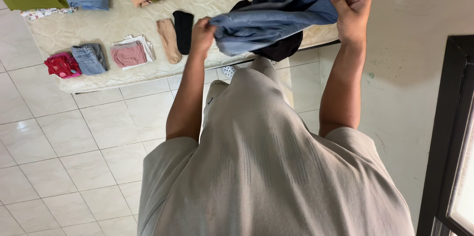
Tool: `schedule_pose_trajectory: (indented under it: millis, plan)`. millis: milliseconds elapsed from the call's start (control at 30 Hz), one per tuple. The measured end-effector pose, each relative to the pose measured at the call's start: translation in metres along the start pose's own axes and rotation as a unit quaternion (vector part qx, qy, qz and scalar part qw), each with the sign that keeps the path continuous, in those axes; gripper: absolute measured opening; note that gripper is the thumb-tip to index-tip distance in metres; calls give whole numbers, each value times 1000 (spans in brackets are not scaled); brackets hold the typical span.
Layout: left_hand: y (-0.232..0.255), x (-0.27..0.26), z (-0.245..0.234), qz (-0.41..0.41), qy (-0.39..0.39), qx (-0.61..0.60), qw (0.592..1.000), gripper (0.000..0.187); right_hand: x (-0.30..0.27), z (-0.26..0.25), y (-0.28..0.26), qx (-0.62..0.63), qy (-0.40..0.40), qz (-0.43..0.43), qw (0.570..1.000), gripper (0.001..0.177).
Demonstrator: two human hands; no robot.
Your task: The person folds various items of clothing and laundry by hand on a bed, including a brown shirt, a black garment, a denim piece, and several smaller items, placing them into organized stacks.
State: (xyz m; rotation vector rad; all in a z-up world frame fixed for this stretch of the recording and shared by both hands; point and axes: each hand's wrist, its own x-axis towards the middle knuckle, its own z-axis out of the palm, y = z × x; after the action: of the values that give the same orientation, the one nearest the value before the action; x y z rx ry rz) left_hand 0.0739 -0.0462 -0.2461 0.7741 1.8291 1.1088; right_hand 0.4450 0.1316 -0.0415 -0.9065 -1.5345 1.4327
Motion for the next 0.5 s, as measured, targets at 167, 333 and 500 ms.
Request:
schedule_pose_trajectory:
  millis: [167, 333, 500]
  plan:
    - [17, -16, -22, -174, -73, -473, 860, 29, 2, -20, 21, -94, 19, -14, 995, 39]
    - [50, -34, -24, -166, -118, -539, 817, 32, 4, -31, 52, -227, 75, -8, 971, 24]
    - [16, -25, -26, -55, -255, -594, 761, 20, 7, -25, 68, -244, 40, -43, 968, 26]
